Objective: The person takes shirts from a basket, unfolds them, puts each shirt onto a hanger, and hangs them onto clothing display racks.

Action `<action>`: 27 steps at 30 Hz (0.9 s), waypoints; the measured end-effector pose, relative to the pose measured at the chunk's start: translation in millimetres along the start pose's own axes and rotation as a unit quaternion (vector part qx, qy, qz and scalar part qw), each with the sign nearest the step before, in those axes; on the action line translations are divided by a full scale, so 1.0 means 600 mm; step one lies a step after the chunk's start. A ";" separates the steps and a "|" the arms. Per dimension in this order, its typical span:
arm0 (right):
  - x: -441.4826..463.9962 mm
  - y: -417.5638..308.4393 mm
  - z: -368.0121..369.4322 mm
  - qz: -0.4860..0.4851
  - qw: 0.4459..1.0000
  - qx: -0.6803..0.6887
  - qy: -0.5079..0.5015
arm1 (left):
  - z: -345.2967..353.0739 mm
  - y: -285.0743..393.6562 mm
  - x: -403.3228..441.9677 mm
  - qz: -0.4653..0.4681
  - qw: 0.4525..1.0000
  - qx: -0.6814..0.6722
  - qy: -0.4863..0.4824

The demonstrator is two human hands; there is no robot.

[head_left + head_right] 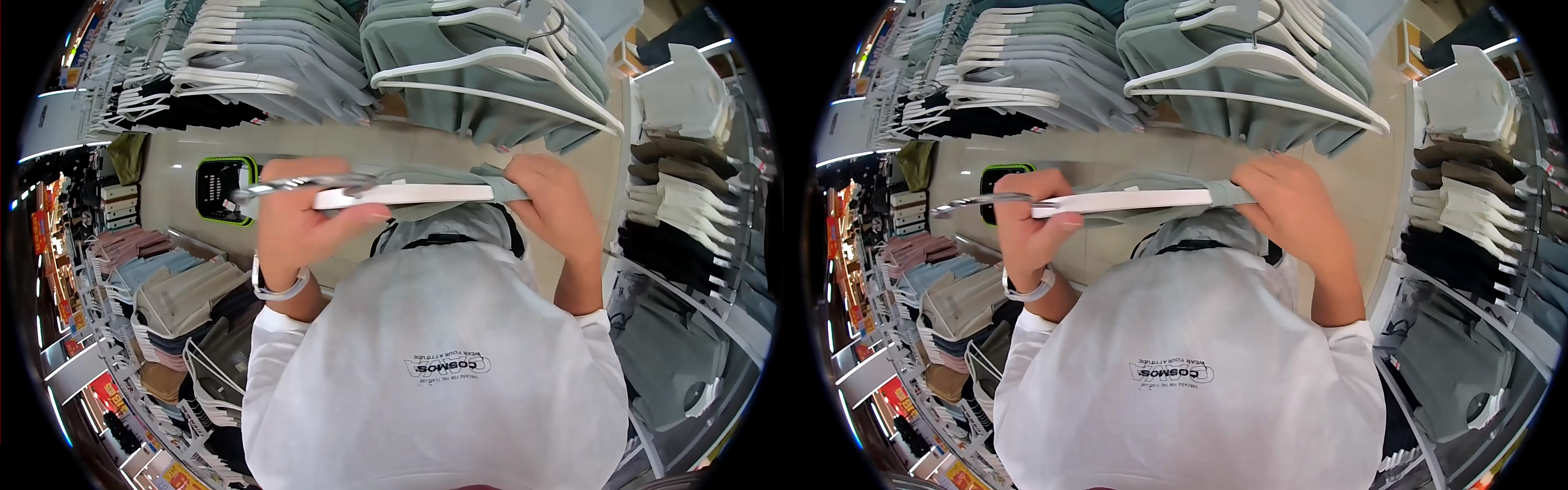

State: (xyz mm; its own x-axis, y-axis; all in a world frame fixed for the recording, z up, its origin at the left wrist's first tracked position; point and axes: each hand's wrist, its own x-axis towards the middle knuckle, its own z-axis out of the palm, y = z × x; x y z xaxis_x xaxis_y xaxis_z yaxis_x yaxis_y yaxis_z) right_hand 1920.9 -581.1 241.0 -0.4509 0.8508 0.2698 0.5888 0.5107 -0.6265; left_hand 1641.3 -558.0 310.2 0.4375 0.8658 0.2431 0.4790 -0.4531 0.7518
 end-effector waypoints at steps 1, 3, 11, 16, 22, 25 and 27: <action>0.001 -0.001 0.001 0.011 1.000 -0.002 0.009 | -0.001 -0.010 0.000 0.001 0.999 0.020 -0.040; -0.003 0.005 0.005 0.023 1.000 -0.005 0.020 | -0.001 -0.027 0.001 0.032 0.998 -0.009 -0.045; -0.054 0.034 -0.042 0.148 0.979 0.088 0.111 | -0.015 -0.099 -0.008 -0.022 0.992 0.116 -0.037; -0.067 0.045 -0.063 0.198 0.971 0.057 0.122 | 0.012 -0.162 -0.023 -0.032 0.993 0.112 -0.003; -0.085 0.071 -0.065 0.208 0.958 -0.038 0.192 | 0.039 -0.151 -0.028 0.007 0.996 0.088 -0.028; -0.114 0.078 -0.082 0.191 0.950 -0.055 0.239 | 0.055 -0.149 -0.015 0.044 0.997 0.043 -0.049; -0.127 0.075 -0.093 0.164 0.943 -0.062 0.283 | 0.071 -0.150 -0.001 0.075 0.995 -0.005 -0.062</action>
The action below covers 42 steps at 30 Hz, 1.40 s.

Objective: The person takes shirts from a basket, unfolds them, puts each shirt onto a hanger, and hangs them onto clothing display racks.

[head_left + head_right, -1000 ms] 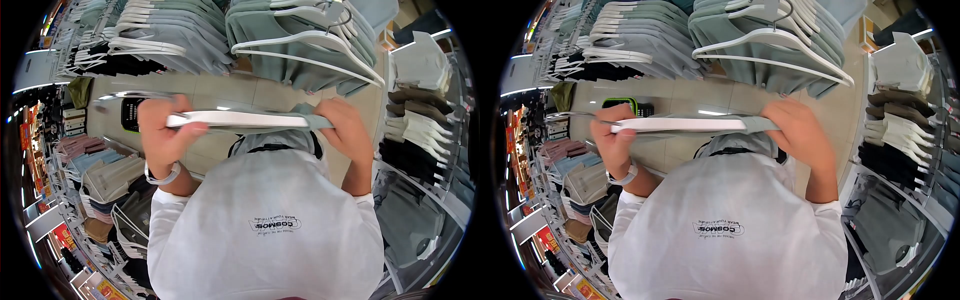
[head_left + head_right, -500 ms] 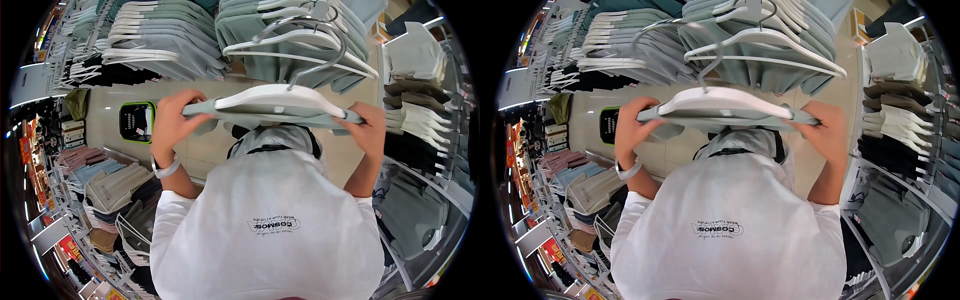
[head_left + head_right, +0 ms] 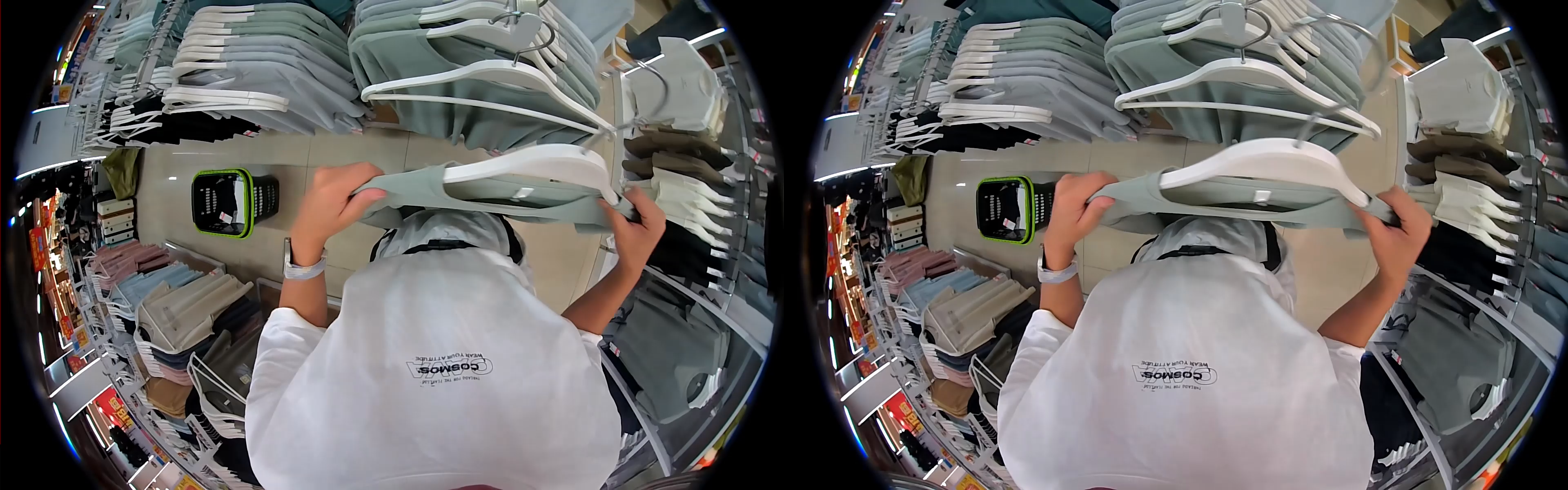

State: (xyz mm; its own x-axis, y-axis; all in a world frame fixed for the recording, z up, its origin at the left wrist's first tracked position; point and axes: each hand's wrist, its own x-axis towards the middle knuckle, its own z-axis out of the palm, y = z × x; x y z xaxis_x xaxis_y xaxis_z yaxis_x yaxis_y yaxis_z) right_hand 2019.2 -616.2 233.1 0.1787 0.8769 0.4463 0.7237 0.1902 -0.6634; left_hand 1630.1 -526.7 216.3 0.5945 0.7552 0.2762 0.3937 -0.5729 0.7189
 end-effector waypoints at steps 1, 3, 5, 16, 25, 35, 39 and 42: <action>-0.007 0.005 -0.011 0.002 1.000 -0.002 0.002 | 0.008 0.001 0.010 0.002 1.000 -0.001 -0.002; -0.028 0.024 -0.045 0.061 0.997 -0.046 0.029 | 0.025 0.003 0.029 -0.023 0.999 -0.028 -0.003; -0.044 0.036 -0.070 0.087 0.993 -0.056 0.059 | 0.046 -0.002 0.040 -0.047 0.997 -0.048 -0.026; -0.130 0.029 -0.204 0.254 0.942 -0.206 0.080 | 0.074 -0.058 0.146 -0.019 0.959 0.141 0.247; -0.146 0.021 -0.255 0.278 0.909 -0.294 0.104 | 0.039 -0.129 0.170 -0.059 0.943 0.286 0.161; -0.029 0.050 -0.161 0.208 0.953 -0.220 -0.011 | -0.007 -0.091 0.143 -0.048 0.947 0.312 0.068; 0.028 0.048 -0.078 0.161 0.975 -0.153 -0.020 | 0.024 -0.058 0.119 -0.101 0.946 0.297 0.085; 0.068 0.054 -0.018 0.140 0.984 -0.101 -0.038 | 0.041 -0.055 0.105 -0.101 0.944 0.295 0.104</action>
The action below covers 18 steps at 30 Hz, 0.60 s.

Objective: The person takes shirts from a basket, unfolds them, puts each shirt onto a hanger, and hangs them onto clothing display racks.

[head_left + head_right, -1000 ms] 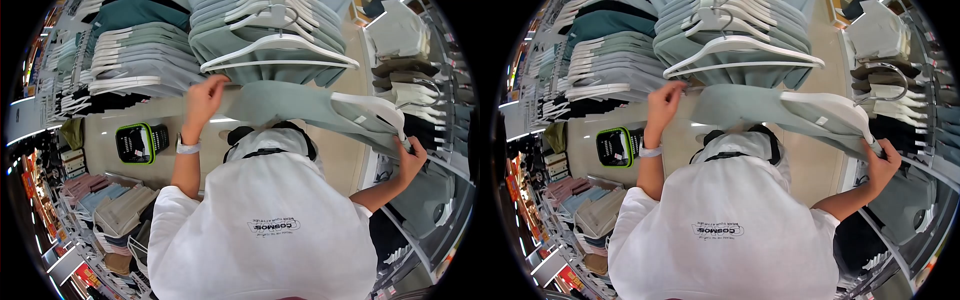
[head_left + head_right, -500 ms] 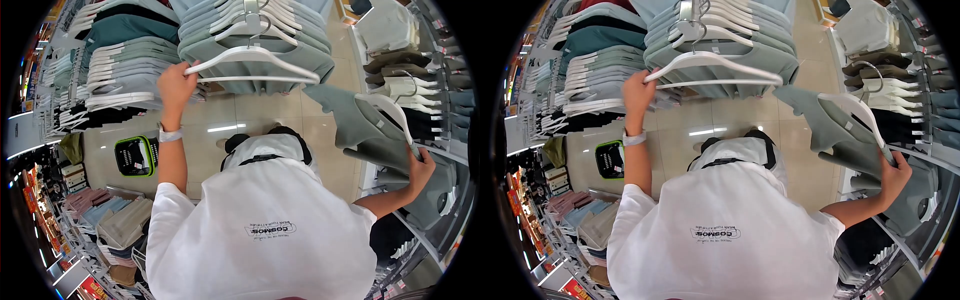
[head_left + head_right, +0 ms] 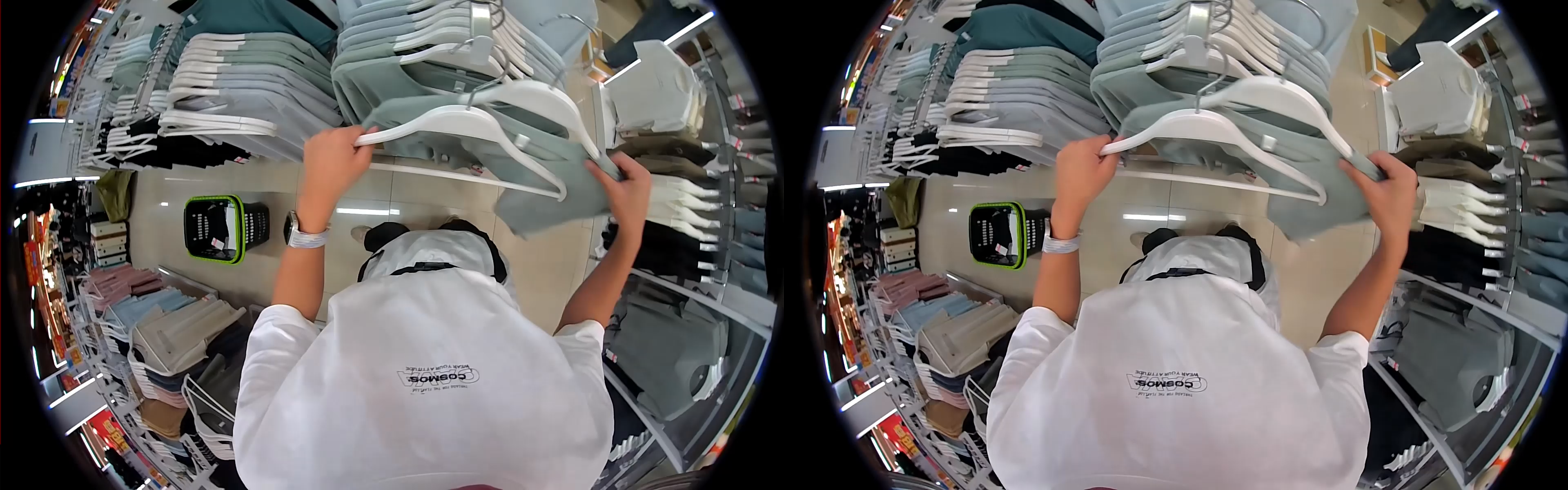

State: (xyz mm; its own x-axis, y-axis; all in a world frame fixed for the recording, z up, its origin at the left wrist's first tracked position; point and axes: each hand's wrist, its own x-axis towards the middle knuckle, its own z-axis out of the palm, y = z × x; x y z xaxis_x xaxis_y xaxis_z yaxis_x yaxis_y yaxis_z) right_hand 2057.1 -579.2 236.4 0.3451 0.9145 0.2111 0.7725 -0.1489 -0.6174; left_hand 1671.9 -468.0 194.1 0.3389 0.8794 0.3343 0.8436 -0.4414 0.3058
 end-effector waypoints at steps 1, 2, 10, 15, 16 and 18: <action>0.014 -0.010 0.019 -0.014 0.999 0.030 -0.022 | 0.000 0.004 -0.003 -0.012 1.000 -0.024 0.000; 0.026 -0.018 0.036 -0.027 0.997 0.059 -0.045 | 0.001 0.008 -0.007 -0.024 0.998 -0.050 0.001; 0.079 -0.006 0.139 -0.036 0.970 0.142 -0.196 | -0.002 -0.019 -0.003 -0.028 0.966 -0.257 -0.022; 0.096 0.018 0.158 -0.035 0.949 0.197 -0.243 | 0.010 -0.065 0.033 -0.030 0.972 -0.233 0.016; 0.099 0.020 0.158 -0.037 0.937 0.226 -0.263 | 0.036 -0.107 0.044 -0.008 0.985 -0.164 0.054; 0.103 0.025 0.160 -0.021 0.934 0.230 -0.274 | 0.038 -0.147 0.054 -0.035 0.992 -0.114 0.033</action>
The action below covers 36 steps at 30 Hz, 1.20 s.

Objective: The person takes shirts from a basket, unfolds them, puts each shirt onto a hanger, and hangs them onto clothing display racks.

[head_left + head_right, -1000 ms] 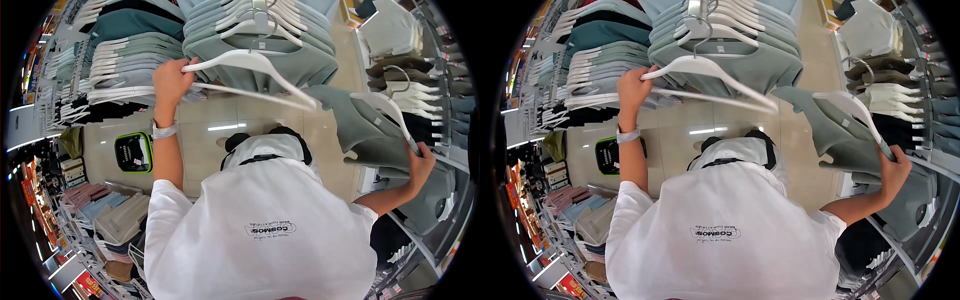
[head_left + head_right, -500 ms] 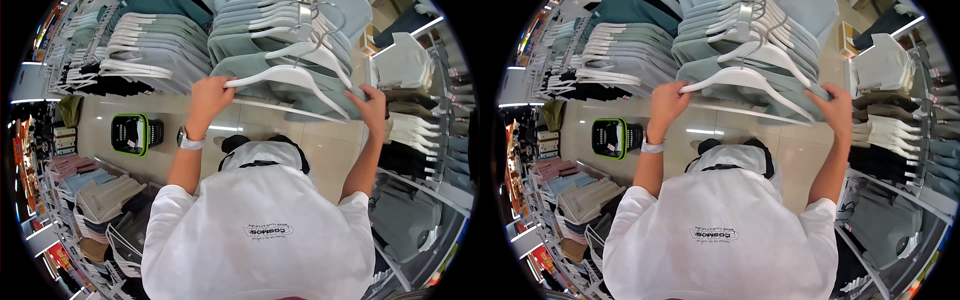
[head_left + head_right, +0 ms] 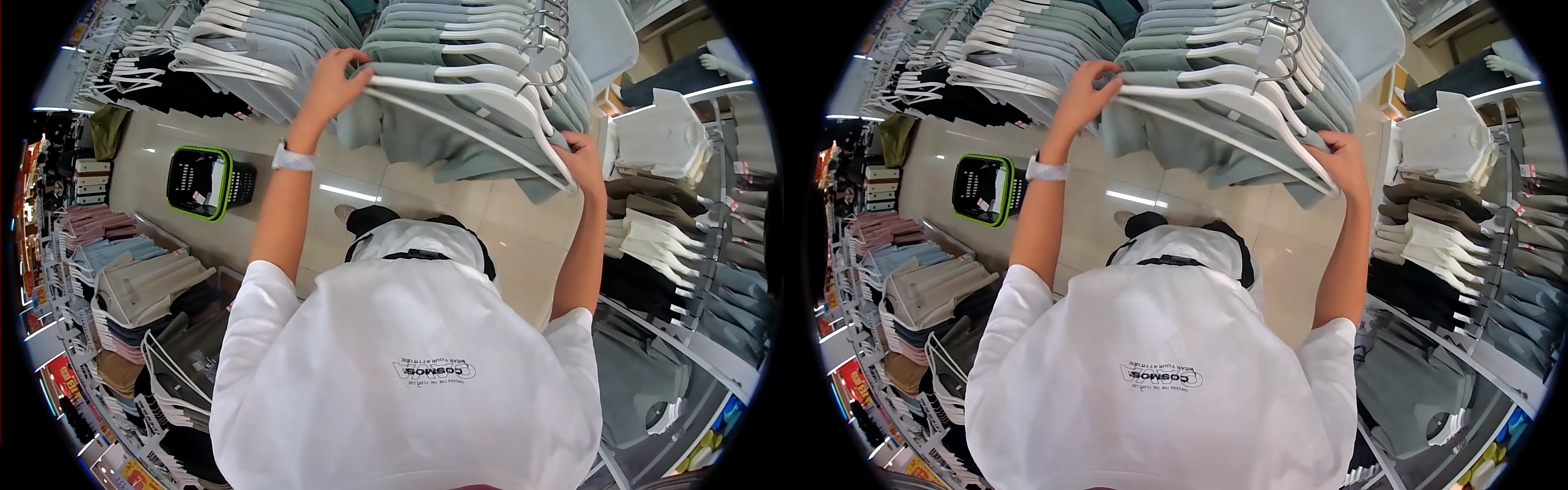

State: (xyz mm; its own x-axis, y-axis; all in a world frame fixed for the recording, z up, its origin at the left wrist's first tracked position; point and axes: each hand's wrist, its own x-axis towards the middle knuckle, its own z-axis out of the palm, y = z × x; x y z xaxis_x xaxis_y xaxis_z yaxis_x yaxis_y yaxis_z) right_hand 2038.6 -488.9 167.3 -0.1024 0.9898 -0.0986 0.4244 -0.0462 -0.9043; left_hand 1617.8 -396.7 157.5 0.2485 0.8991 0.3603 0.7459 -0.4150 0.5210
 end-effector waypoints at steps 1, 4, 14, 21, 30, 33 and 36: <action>0.000 0.004 -0.001 0.015 1.000 0.011 -0.007 | -0.004 -0.009 0.003 0.001 1.000 -0.001 0.000; -0.003 0.031 -0.011 -0.013 1.000 -0.007 -0.003 | -0.003 -0.044 0.007 -0.116 0.953 -0.250 -0.124; -0.084 0.293 -0.004 -0.107 0.972 -0.142 0.156 | 0.087 -0.121 -0.087 -0.194 0.958 -0.193 -0.081; -0.125 0.272 0.032 0.080 0.909 -0.168 0.373 | 0.064 -0.108 -0.127 -0.216 0.968 -0.067 0.112; -0.095 0.370 0.326 0.289 0.944 0.103 -0.120 | 0.055 -0.164 -0.310 -0.363 0.921 -0.121 0.071; -0.029 0.191 0.481 0.205 0.944 -0.098 -0.237 | 0.018 -0.192 -0.372 -0.384 0.909 -0.143 0.074; 0.045 0.070 0.611 0.131 0.924 -0.015 -0.360 | -0.024 -0.212 -0.405 -0.333 0.930 -0.156 0.020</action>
State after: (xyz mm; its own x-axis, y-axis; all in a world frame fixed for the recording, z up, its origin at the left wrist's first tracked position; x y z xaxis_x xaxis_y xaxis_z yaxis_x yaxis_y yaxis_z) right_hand 1724.2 -513.2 -25.7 -0.5596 0.5988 -0.5729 0.5428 -0.2575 -0.7994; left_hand 1453.6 -564.5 15.1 -0.2320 0.9678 -0.0972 0.5086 0.2059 0.8360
